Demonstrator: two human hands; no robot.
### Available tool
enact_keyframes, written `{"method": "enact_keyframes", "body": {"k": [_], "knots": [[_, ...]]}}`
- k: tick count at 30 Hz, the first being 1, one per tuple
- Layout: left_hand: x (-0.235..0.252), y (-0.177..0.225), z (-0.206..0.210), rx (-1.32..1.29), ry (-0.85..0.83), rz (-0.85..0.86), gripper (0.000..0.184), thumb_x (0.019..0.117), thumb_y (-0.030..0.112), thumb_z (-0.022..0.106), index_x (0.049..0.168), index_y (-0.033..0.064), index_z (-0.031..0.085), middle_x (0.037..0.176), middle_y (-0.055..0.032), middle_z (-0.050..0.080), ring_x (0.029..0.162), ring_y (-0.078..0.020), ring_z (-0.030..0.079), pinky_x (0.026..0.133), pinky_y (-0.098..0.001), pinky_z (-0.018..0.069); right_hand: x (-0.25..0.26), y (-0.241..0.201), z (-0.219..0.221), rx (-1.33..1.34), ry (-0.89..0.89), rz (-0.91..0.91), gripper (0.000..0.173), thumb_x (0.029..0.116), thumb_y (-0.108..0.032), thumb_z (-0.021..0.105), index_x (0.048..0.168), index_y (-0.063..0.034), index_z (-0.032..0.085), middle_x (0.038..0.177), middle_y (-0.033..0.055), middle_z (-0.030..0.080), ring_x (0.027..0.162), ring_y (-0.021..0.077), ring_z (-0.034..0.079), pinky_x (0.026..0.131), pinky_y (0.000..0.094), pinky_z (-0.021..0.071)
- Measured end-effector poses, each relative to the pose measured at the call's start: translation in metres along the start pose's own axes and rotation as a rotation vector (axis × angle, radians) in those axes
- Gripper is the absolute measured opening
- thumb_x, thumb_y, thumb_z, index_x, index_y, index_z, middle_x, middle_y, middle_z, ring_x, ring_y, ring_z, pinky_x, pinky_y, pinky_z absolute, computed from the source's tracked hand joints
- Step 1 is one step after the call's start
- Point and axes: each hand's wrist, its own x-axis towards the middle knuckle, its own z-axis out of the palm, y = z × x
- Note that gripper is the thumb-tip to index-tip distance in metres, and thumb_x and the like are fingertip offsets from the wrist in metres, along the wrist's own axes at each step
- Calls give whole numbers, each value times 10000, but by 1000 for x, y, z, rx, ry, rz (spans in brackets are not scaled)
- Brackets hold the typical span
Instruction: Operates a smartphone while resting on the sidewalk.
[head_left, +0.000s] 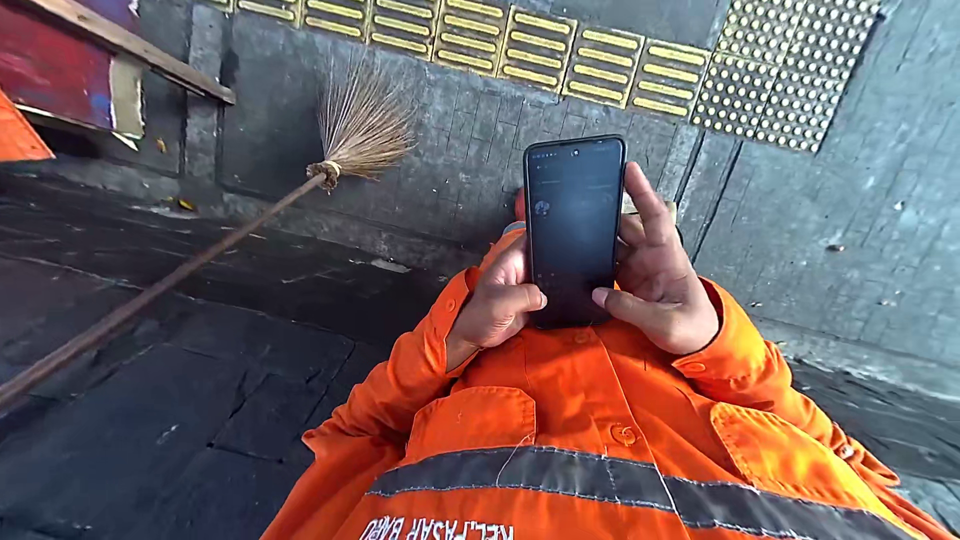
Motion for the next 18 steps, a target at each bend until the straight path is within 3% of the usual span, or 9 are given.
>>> {"method": "enact_keyframes", "body": {"k": [7,14,18], "knots": [[1,-10,-5,4,-11,-15,658,802,-61,474,1434,114,425,1221,-52,656,1065,-144,674,900,-363,584,-2,1,-5,9,-14,17,1119,738,109,594,1645,-154,-6,1495,149,506,1279,314,603,992,484,587],[17,-15,10,148,-24,-51,591,840,-112,541,1376,120,450,1172,-5,695,1046,-104,690,916,-338,591,-19,5,-23,35,54,-17,1111,752,104,605,1646,-139,-9,1516,133,489,1326,298,566,1037,472,562],[29,-23,22,173,-21,-103,581,833,-129,540,1353,118,461,1163,-11,698,1039,-109,695,905,-332,595,-35,6,-34,43,117,-21,1098,754,102,603,1645,-134,7,1473,125,519,1290,283,591,1006,461,580]]}}
